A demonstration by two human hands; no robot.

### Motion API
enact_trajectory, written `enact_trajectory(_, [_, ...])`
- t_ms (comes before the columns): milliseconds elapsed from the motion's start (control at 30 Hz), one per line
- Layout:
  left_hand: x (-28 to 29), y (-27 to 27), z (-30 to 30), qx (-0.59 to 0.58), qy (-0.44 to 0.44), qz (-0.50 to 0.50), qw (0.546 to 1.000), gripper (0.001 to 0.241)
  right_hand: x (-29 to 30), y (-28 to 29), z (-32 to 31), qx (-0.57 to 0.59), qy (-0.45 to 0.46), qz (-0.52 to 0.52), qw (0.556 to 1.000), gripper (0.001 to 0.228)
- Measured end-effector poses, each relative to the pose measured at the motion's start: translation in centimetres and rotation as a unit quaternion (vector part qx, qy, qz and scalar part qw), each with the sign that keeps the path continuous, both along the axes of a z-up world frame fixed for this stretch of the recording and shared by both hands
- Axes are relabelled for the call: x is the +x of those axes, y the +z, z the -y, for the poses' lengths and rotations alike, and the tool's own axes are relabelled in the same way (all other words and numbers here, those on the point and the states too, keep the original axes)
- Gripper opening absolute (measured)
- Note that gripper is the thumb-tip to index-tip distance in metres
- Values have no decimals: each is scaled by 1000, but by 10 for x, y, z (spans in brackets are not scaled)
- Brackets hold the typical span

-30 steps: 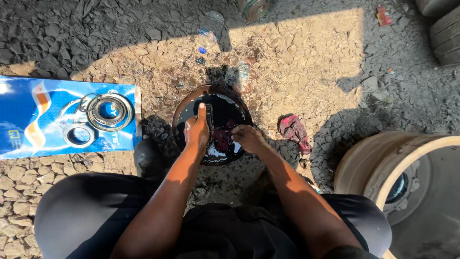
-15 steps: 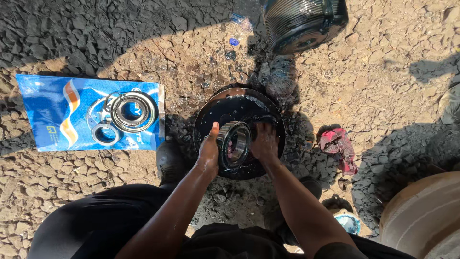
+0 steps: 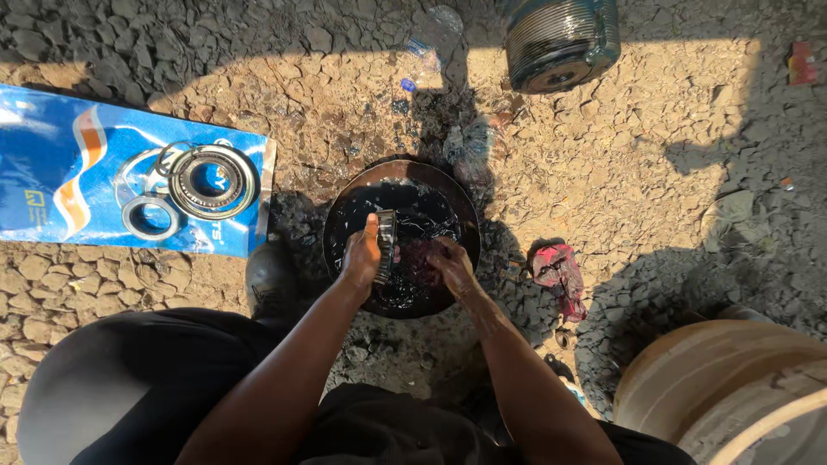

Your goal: The person cleans several metal bearings by scrubbing them with a cloth in a basin of dark liquid. They repeatedly dip, scrub, and rinse the bearings, then place them on a blue cardboard sheet.

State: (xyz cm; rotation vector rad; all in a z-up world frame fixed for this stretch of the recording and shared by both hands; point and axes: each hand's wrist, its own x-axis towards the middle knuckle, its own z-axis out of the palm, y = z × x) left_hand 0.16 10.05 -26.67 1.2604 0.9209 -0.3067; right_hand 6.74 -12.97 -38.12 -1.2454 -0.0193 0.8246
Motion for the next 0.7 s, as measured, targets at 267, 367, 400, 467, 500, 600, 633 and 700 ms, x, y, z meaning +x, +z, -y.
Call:
enact_trajectory(267, [23, 27, 28, 20, -1, -140, 990, 62, -11, 144, -26, 131, -115, 184, 967, 36])
enact_trajectory(367, [31, 27, 44, -45, 21, -91, 995, 54, -37, 208, -66, -23, -167, 260, 951, 47])
enact_trajectory(400, [33, 24, 49, -80, 33, -73, 994, 51, -46, 224, -80, -93, -149, 352, 920, 41])
enact_trajectory(467, [34, 14, 59, -168, 63, -33, 983, 47, -62, 250, -95, -231, -108, 518, 816, 33])
enact_trajectory(500, [42, 11, 67, -209, 79, -12, 975, 45, -59, 260, -97, -251, -98, 556, 787, 32])
enact_trajectory(600, [50, 7, 76, -297, 112, 29, 948, 40, -46, 268, -96, -285, -84, 576, 762, 31])
enact_trajectory(633, [50, 9, 75, -324, 120, 43, 938, 39, -41, 264, -93, -284, -89, 526, 797, 32])
enact_trajectory(700, [48, 18, 72, -359, 129, 71, 921, 37, -29, 250, -87, -280, -91, 438, 849, 31])
